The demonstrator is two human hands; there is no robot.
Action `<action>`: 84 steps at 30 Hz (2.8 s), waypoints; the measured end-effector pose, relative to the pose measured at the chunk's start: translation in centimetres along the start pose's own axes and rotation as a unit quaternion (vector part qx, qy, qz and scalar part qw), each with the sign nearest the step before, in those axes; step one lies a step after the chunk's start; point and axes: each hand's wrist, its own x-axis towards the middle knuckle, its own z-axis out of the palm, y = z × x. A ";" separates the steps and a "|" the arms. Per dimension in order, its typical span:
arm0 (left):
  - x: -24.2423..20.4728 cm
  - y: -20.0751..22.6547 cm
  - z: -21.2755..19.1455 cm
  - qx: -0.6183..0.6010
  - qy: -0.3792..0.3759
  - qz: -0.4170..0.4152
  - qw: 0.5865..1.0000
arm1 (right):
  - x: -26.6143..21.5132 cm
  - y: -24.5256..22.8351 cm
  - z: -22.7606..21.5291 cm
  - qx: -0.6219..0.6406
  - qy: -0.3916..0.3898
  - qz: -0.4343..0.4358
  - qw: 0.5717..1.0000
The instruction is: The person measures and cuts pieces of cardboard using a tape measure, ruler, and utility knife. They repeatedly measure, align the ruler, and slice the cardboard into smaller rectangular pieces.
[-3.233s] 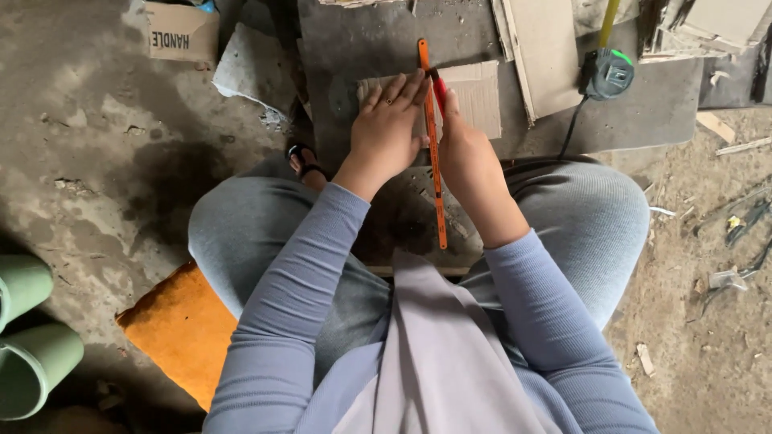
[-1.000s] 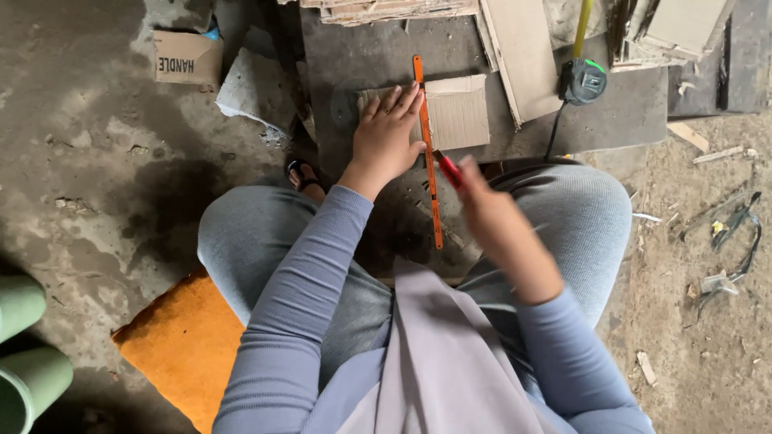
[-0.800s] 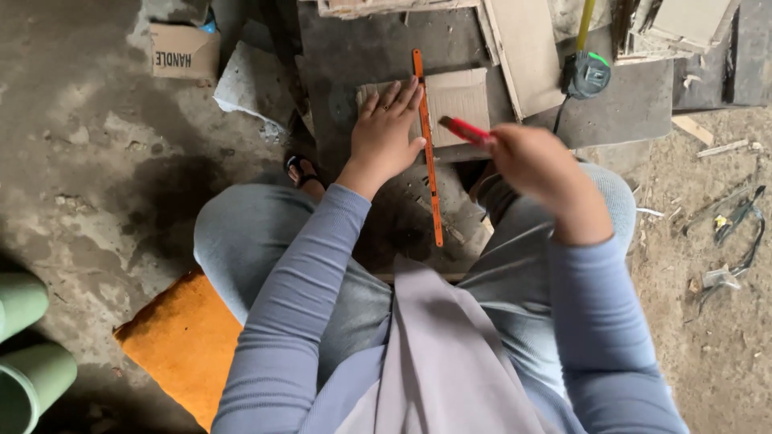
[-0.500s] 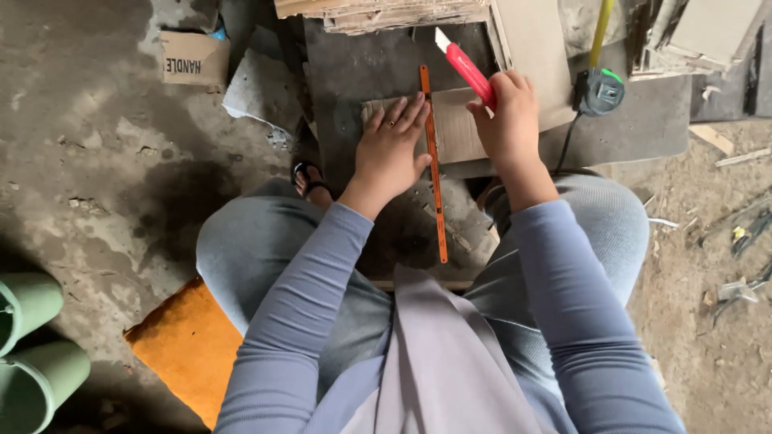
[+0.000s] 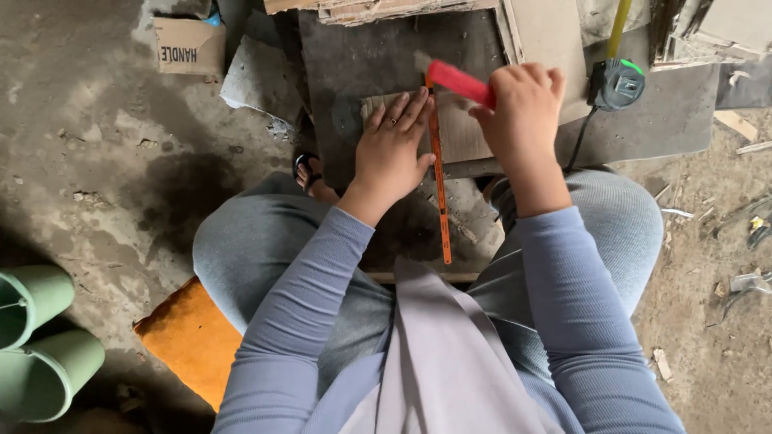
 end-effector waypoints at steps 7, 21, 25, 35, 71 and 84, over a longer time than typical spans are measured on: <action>0.3 0.2 -0.4 -0.015 -0.080 -0.021 0.997 | -0.5 -0.8 -4.5 0.334 -0.024 0.032 0.942; 0.2 1.6 -0.9 -0.021 -0.002 -0.048 0.999 | -3.3 3.4 -6.4 0.292 0.053 0.158 0.942; 0.0 1.8 -0.3 0.057 0.057 -0.032 0.996 | -2.7 3.0 -5.7 0.307 0.030 0.149 0.939; -0.2 -2.8 -0.6 0.054 0.085 -0.148 0.984 | -1.9 2.4 -4.6 0.309 0.061 0.091 0.945; -0.3 -3.1 -1.4 -0.046 0.219 -0.139 0.965 | -6.6 -5.1 -2.3 0.613 -0.250 0.225 0.715; -3.1 -2.1 -5.6 -0.373 0.024 -0.170 0.912 | -5.7 -2.8 -2.8 0.449 -0.186 0.110 0.867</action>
